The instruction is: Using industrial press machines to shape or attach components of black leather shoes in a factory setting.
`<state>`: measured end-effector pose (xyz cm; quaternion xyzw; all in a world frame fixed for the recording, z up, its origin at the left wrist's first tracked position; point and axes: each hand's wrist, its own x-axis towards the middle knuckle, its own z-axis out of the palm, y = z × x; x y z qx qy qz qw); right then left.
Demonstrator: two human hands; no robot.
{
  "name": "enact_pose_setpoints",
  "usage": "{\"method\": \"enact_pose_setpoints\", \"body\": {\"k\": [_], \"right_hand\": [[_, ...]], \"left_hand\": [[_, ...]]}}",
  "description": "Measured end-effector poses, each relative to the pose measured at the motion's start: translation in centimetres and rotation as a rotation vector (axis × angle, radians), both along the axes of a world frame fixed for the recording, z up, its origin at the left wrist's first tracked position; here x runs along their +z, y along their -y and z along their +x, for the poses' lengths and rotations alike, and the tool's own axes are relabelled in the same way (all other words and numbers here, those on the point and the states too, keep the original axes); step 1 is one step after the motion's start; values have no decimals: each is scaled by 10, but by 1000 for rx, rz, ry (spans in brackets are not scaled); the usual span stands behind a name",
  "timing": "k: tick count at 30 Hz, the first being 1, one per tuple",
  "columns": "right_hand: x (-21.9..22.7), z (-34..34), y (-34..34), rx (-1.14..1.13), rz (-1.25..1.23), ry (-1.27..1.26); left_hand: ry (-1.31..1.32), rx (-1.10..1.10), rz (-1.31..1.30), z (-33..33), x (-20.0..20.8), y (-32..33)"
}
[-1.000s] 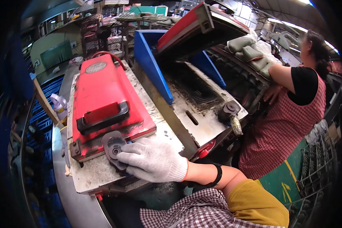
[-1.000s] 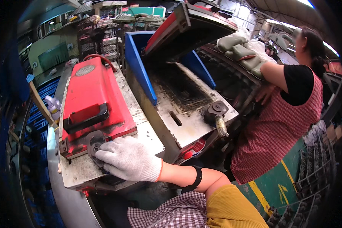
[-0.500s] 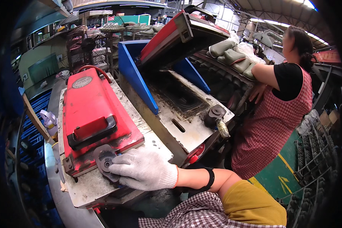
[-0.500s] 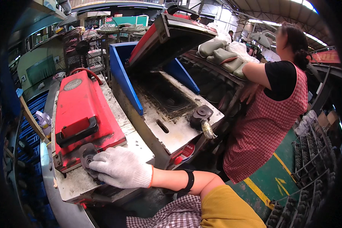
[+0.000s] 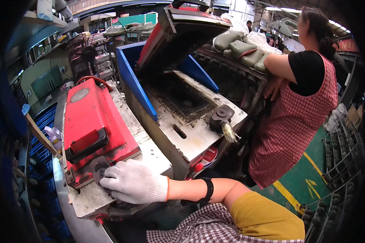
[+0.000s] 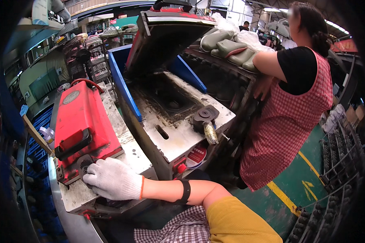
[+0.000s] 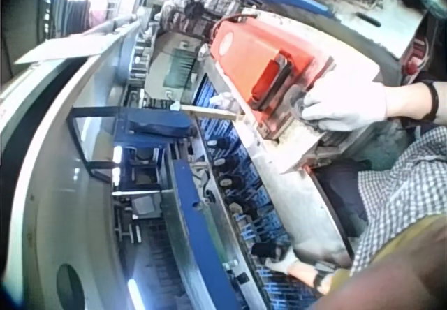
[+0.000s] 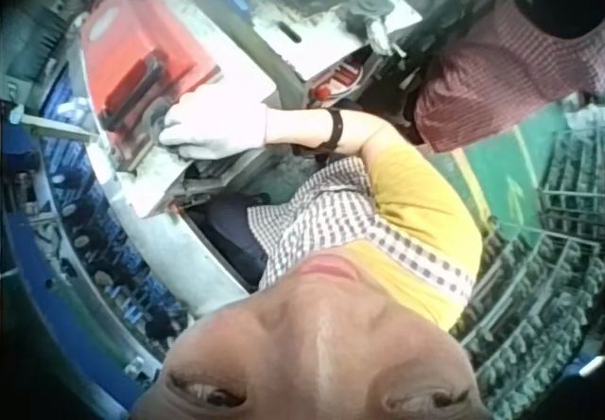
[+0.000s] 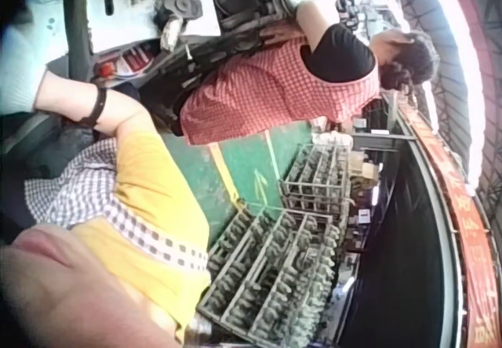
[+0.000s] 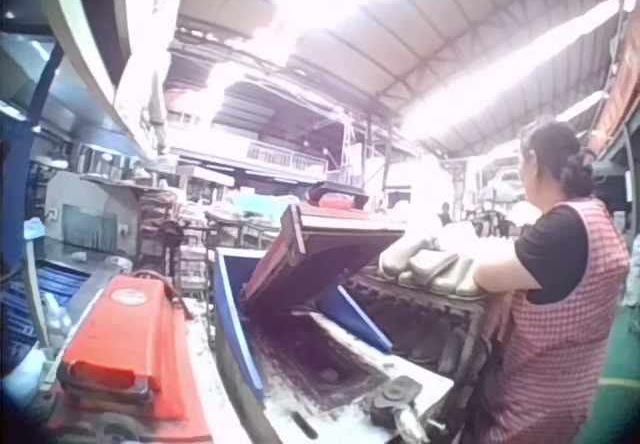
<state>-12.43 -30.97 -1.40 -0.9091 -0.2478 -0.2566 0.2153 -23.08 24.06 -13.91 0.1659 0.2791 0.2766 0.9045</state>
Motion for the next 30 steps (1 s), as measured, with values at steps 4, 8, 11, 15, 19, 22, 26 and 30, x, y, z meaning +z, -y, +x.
{"method": "enact_pose_setpoints", "body": {"k": [4, 8, 11, 15, 19, 22, 26, 30], "right_hand": [[-8, 0, 7, 100, 161, 93], [-5, -17, 1, 282, 350, 243], [2, -47, 1, 503, 516, -170], [20, -75, 11, 750, 872, -605], [23, -104, 35, 747, 1157, -594], [35, -117, 82, 451, 1136, -473], [51, -119, 177, 446, 1590, -470], [56, -88, 277, -6, 1271, -430]], "left_hand": [[20, -294, 314, -6, 21, 76], [30, -410, 345, -8, 110, 196], [15, -505, 370, 11, 168, 292], [-27, -597, 412, 19, 227, 412], [688, -1208, 844, 60, 149, 370], [474, -1328, 1082, 83, 151, 396], [802, -1372, 1488, 94, 220, 476], [968, -944, 1691, 167, 273, 549]]}}
